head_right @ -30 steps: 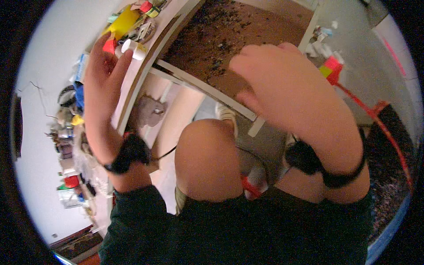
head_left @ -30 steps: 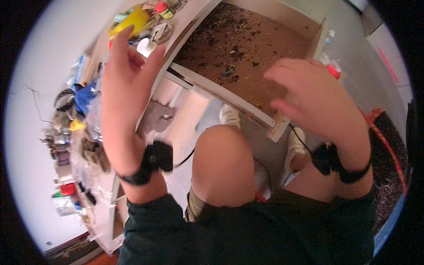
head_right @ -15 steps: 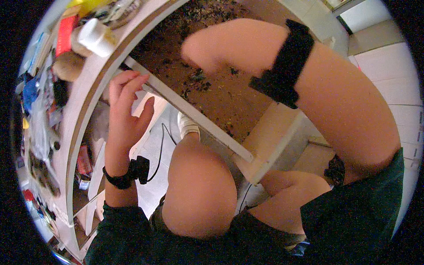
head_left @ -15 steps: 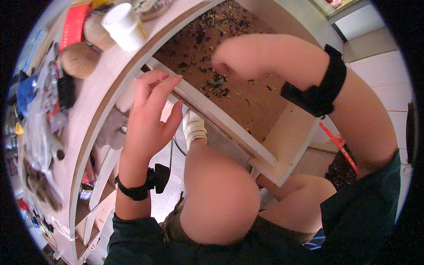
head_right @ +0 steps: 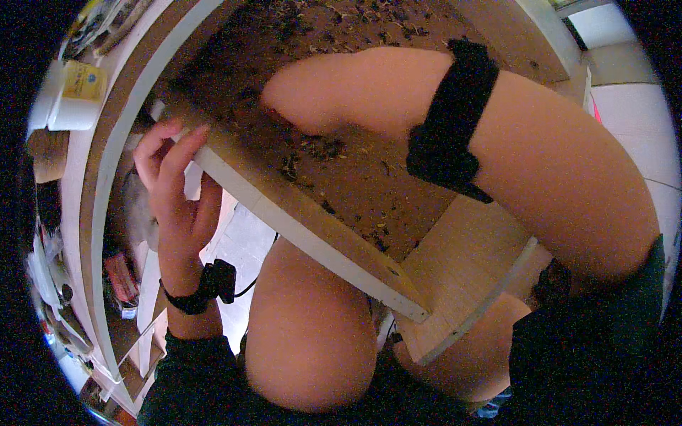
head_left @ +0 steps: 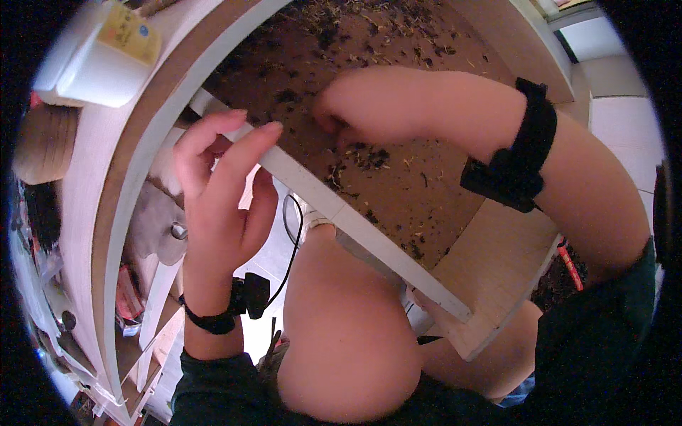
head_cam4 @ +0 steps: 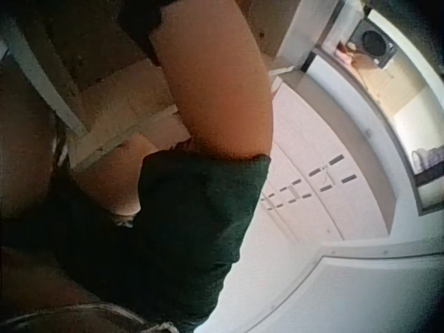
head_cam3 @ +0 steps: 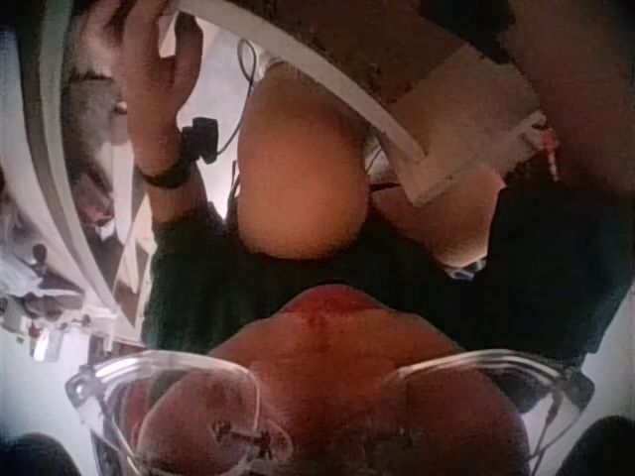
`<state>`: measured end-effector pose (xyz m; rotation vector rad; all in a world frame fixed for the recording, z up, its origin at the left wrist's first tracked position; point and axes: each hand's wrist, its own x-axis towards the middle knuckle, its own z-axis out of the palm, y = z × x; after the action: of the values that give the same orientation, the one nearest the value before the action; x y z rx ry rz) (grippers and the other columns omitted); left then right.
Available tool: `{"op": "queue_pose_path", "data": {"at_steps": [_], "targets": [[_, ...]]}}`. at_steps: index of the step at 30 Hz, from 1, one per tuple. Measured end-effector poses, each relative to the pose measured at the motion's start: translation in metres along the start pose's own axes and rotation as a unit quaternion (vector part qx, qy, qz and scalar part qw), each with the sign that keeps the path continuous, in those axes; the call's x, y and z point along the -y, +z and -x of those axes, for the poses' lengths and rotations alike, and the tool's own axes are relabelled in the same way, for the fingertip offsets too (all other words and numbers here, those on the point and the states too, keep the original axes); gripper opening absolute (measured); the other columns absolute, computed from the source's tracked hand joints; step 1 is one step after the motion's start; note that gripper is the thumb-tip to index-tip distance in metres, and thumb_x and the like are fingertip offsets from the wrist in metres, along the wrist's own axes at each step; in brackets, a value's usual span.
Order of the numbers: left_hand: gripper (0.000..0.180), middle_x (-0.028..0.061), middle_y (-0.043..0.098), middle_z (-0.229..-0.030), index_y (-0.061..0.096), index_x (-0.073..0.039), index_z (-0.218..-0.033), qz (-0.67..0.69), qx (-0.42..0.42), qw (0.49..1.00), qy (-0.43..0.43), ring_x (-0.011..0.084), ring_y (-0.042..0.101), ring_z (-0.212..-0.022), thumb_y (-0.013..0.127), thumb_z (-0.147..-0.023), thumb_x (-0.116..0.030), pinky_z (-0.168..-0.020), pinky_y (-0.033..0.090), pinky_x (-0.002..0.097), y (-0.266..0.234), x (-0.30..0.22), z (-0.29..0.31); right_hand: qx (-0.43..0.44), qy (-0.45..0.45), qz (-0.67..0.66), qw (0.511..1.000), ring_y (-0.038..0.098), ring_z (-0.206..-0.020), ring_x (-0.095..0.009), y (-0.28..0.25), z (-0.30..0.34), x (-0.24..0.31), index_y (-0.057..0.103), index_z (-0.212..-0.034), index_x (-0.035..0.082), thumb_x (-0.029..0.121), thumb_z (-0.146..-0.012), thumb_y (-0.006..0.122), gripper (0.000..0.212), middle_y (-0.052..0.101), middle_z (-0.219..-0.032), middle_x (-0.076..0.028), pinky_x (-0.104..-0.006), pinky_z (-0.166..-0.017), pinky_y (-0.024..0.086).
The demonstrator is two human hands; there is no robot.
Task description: The person removes various items including stickers and a small case from a wooden drawer, wipes the interior of the drawer with a cloth, and picks out small pieces of debris by hand.
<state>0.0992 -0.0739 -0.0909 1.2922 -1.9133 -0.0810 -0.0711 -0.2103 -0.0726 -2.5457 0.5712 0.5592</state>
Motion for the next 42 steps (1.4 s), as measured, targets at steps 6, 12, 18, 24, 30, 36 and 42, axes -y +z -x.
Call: {"op": "queue_pose_path", "data": {"at_steps": [6,12,18,24,30,36,42], "targets": [[0.053,0.0141,0.040,-0.122,0.056,-0.008,-0.115,0.019,0.009,0.999,-0.035,0.0254,0.046,-0.102,0.058,-0.064,0.010,-0.080,0.042,0.0310,0.004,-0.003,0.008,0.031,-0.006,0.011,0.999,0.057,-0.072,-0.034,-0.008,0.002,0.010,0.059,-0.080,0.003,0.014,-0.074,0.061,0.013,0.060,-0.075,-0.015,-0.0410,-0.063,0.045],[0.054,0.0144,0.040,-0.121,0.054,-0.008,-0.116,0.010,-0.027,0.999,-0.029,0.0268,0.045,-0.104,0.060,-0.064,0.006,-0.081,0.042,0.0326,0.002,-0.004,0.007,-0.086,-0.021,-0.144,0.986,0.052,-0.058,-0.012,-0.043,0.033,0.010,0.054,-0.082,0.003,0.013,-0.080,0.058,0.011,0.060,-0.069,-0.007,-0.0282,-0.050,0.042],[0.054,0.0169,0.043,-0.120,0.051,-0.005,-0.118,0.118,0.038,0.988,-0.091,0.0290,0.047,-0.106,0.064,-0.066,0.001,-0.086,0.043,0.0347,-0.022,-0.017,0.002,-0.171,-0.029,-0.371,0.912,0.057,-0.065,-0.009,-0.062,0.068,0.023,0.059,-0.090,0.000,0.010,-0.074,0.066,0.021,0.064,-0.072,-0.004,-0.0227,-0.060,0.046],[0.038,0.0186,0.053,-0.104,0.049,-0.003,-0.107,0.281,-0.007,0.958,-0.058,0.0340,0.052,-0.100,0.064,-0.073,-0.012,-0.087,0.043,0.0397,-0.050,-0.080,-0.030,-0.248,-0.111,-0.166,0.948,0.054,-0.071,-0.017,-0.071,0.110,0.105,0.048,-0.077,0.004,0.004,-0.069,0.067,0.021,0.051,-0.079,-0.007,-0.0265,-0.062,0.045],[0.010,0.0167,0.057,-0.078,0.055,-0.001,-0.078,0.227,-0.118,0.967,0.005,0.0328,0.057,-0.075,0.060,-0.069,-0.002,-0.066,0.047,0.0371,-0.025,-0.083,-0.061,-0.300,-0.046,-0.130,0.944,0.049,-0.071,-0.020,-0.062,0.125,0.100,0.041,-0.084,0.005,-0.002,-0.071,0.061,0.025,0.046,-0.078,-0.009,-0.0311,-0.066,0.043],[0.007,0.0190,0.058,-0.071,0.057,0.003,-0.071,0.405,-0.063,0.898,-0.158,0.0318,0.058,-0.066,0.060,-0.066,-0.001,-0.060,0.047,0.0374,0.024,-0.096,-0.077,-0.378,0.081,-0.157,0.909,0.046,-0.070,-0.023,-0.045,0.149,0.064,0.038,-0.088,0.004,-0.005,-0.075,0.054,0.023,0.043,-0.077,-0.014,-0.0320,-0.067,0.040],[0.007,0.0199,0.057,-0.072,0.058,0.001,-0.072,0.241,-0.179,0.942,-0.151,0.0336,0.057,-0.068,0.053,-0.068,0.002,-0.062,0.046,0.0391,-0.018,-0.097,-0.071,-0.378,0.219,-0.014,0.899,0.055,-0.081,-0.028,-0.036,0.190,0.014,0.047,-0.100,0.000,0.004,-0.084,0.051,0.017,0.056,-0.092,-0.014,-0.0330,-0.077,0.043]]}}
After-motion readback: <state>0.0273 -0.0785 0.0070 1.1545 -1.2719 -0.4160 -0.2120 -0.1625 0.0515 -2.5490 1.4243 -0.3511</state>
